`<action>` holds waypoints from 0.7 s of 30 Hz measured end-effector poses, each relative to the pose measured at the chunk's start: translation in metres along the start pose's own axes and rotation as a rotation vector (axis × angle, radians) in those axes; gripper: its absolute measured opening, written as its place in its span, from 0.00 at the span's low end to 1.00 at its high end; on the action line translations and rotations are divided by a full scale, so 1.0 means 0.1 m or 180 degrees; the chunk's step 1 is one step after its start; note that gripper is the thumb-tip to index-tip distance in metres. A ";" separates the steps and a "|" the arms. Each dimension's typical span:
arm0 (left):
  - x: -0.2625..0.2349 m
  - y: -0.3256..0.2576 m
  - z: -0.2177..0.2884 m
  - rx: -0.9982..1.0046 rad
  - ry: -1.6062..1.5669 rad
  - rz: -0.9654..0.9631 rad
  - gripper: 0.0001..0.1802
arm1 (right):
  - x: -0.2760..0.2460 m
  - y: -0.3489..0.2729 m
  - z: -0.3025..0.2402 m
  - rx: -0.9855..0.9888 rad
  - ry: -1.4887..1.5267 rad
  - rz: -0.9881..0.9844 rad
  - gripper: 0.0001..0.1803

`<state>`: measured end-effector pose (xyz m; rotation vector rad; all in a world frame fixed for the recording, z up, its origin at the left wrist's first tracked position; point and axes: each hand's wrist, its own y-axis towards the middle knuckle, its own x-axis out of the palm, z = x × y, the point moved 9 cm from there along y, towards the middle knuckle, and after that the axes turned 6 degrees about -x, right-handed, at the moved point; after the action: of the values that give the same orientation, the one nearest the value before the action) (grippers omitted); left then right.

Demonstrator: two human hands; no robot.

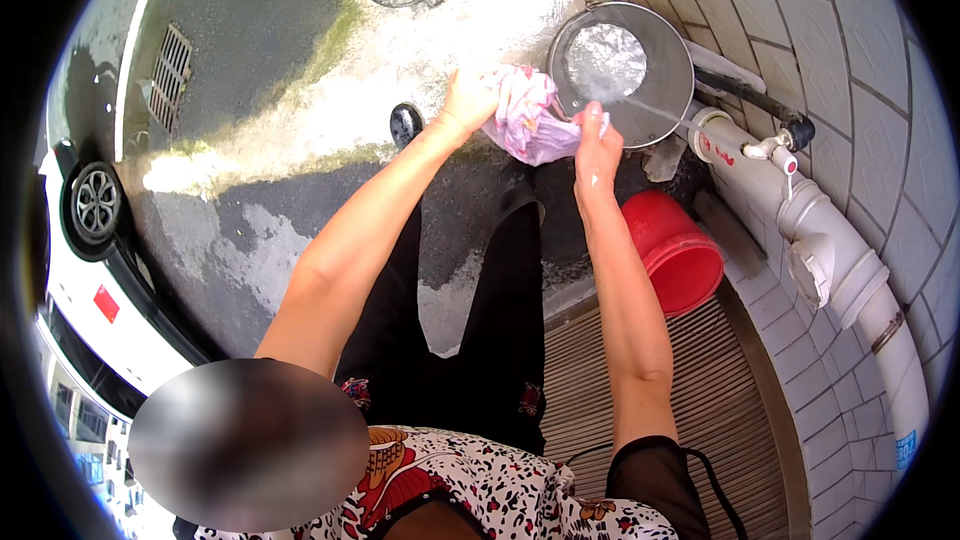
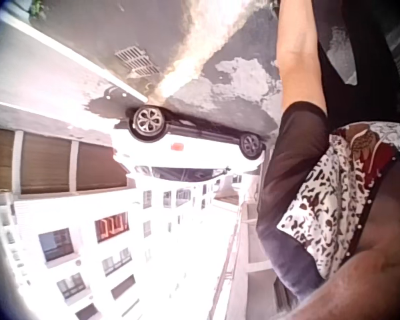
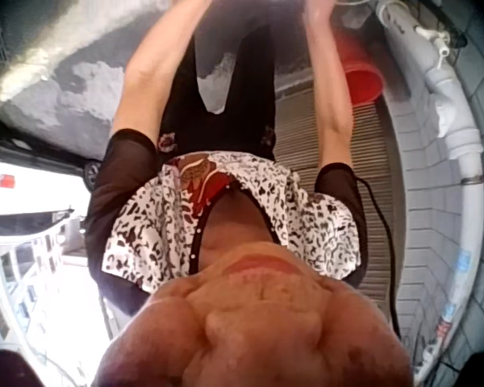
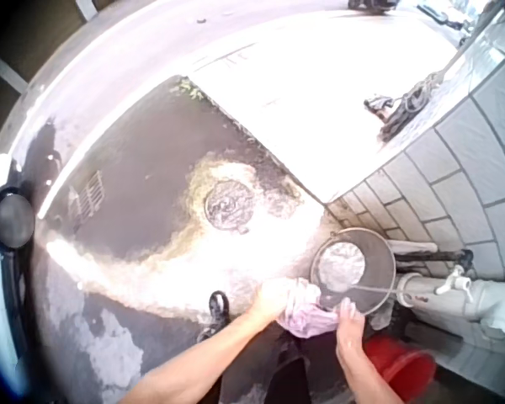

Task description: The person wrings out a cloth in a basin of water, retrieves a car key from a blue bag in a garage, and then wipes down the exterior door handle and window frame of a white car.

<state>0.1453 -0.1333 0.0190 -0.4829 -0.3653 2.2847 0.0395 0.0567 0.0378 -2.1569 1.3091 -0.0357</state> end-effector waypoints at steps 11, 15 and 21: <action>1.56 -0.32 1.66 0.1600 0.0062 -0.1677 0.15 | -1.44 0.28 0.74 0.0555 0.0375 0.1284 0.20; 1.97 -0.54 1.61 0.2308 0.1070 -0.2078 0.21 | -1.43 0.36 0.05 -0.1014 -0.0050 0.0779 0.26; 2.18 -0.58 1.33 0.2337 0.1618 -0.2406 0.21 | -1.09 0.49 -0.16 -0.1110 -0.0438 -0.0501 0.28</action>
<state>-0.0176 0.0506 0.1105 -0.4170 0.4707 1.3507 -0.0604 0.1212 0.0557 -2.5009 1.1299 0.2932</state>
